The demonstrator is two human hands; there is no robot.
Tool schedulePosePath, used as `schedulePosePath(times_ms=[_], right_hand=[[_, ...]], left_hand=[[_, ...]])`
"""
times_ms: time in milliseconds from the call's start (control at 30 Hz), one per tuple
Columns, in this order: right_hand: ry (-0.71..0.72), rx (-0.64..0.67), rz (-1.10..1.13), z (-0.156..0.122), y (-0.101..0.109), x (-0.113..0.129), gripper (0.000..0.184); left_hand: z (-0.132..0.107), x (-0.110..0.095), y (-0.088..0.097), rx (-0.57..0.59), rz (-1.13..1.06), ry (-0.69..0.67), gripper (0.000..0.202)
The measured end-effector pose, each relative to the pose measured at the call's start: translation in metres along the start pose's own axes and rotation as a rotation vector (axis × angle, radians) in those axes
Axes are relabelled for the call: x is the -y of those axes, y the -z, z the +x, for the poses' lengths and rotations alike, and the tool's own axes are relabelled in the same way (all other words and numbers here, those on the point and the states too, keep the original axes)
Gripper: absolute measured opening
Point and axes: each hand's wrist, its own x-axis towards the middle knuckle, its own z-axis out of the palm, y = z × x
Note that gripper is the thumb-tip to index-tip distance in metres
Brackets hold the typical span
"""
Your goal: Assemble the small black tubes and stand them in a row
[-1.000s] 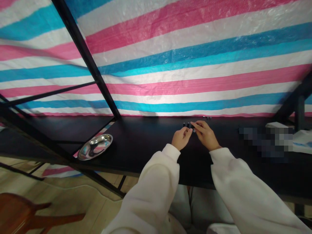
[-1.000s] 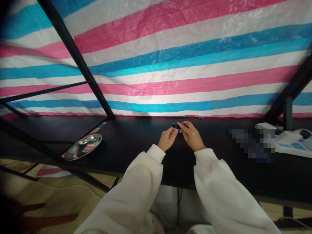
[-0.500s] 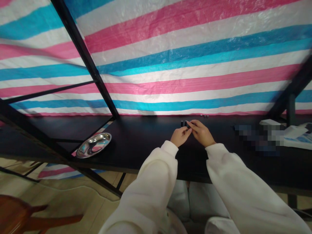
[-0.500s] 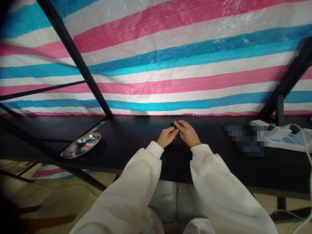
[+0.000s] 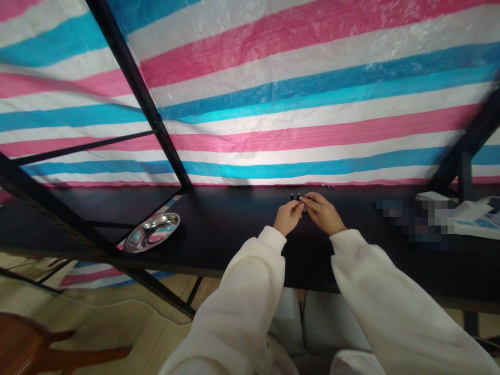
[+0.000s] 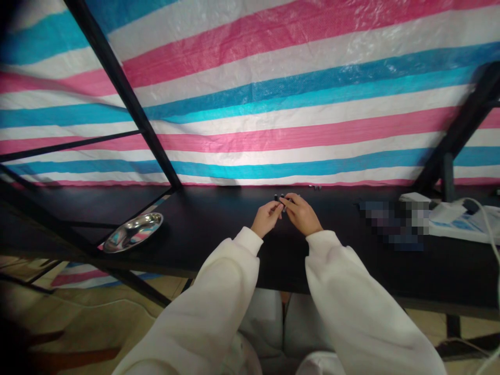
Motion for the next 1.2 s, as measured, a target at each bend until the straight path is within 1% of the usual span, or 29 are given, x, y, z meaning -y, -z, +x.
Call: schedulePosePath(times_ms=[100,267,333,433,533,767,933,1100,1200], right_hand=[[-0.052,-0.069,0.036,0.001,0.001,0.001,0.033],[-0.199,-0.306,0.057,0.001,0.004,-0.002,0.032],[-0.22,-0.349,0.055,0.001,0.005,-0.004,0.032],[-0.222,-0.334,0.064,0.001,0.005,-0.005,0.031],[-0.226,-0.321,0.063,0.002,0.004,-0.004,0.03],[-0.243,-0.374,0.035,0.003,0.007,-0.003,0.025],[-0.23,-0.437,0.036,0.003,0.009,-0.002,0.025],[-0.213,-0.388,0.038,0.003,0.008,-0.002,0.026],[-0.21,-0.396,0.037,0.002,0.007,-0.003,0.027]], left_hand=[[0.001,0.003,0.0,-0.017,-0.002,-0.012,0.023],[0.002,0.006,-0.001,-0.013,0.018,-0.04,0.02],[0.003,0.008,-0.002,0.002,0.027,-0.055,0.021],[0.003,0.011,-0.003,0.022,0.025,-0.067,0.024],[0.003,0.012,-0.003,0.017,0.035,-0.056,0.026],[0.003,0.008,-0.002,-0.033,0.052,-0.049,0.024],[0.004,0.009,-0.002,-0.056,0.069,-0.032,0.025],[0.003,0.008,-0.002,-0.041,0.055,-0.031,0.027],[0.002,0.005,-0.002,-0.026,0.014,-0.039,0.026]])
